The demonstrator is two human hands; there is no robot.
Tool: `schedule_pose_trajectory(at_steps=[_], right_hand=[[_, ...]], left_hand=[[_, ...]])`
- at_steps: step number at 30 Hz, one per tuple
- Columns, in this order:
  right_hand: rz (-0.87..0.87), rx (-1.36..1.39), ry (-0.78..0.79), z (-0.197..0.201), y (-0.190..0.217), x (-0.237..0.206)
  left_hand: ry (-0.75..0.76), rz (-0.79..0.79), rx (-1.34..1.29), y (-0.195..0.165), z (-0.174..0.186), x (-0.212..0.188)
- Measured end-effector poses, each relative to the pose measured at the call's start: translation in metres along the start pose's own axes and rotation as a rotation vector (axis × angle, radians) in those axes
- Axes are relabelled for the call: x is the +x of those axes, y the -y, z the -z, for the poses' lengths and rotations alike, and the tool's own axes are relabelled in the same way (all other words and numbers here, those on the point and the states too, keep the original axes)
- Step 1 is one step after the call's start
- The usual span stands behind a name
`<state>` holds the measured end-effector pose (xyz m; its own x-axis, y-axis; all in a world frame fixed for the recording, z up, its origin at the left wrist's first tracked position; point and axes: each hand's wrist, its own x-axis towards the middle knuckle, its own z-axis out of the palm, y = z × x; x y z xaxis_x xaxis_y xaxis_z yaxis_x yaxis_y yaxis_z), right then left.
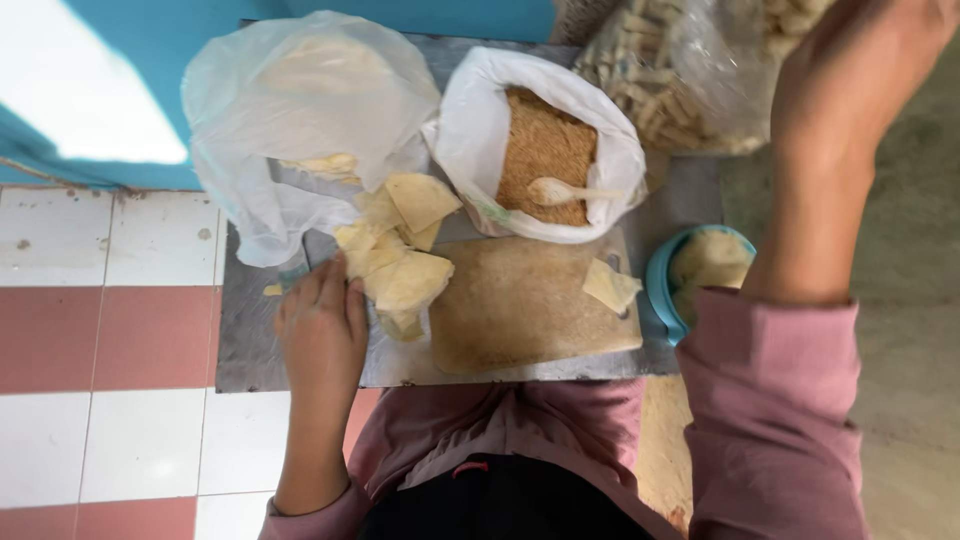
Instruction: The person sits at a low table and cuts flat dough sheets into smaller pieces with a knife on a cutting board. They then spoon a brown filling from a plastic bag onto a dough piece, fold and pinch the dough closed around the filling, and place the folded pastry into a blue bowl.
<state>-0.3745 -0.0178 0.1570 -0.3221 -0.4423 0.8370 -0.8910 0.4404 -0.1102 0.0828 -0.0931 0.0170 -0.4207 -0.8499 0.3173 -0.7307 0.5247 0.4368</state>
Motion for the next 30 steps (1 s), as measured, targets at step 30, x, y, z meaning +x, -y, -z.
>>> schedule_pose_trajectory(at_steps=[30], right_hand=[[-0.780,1.514,0.941,0.066,0.144,-0.159]], left_hand=[[0.450,0.261,-1.417,-0.066,-0.057,-0.014]])
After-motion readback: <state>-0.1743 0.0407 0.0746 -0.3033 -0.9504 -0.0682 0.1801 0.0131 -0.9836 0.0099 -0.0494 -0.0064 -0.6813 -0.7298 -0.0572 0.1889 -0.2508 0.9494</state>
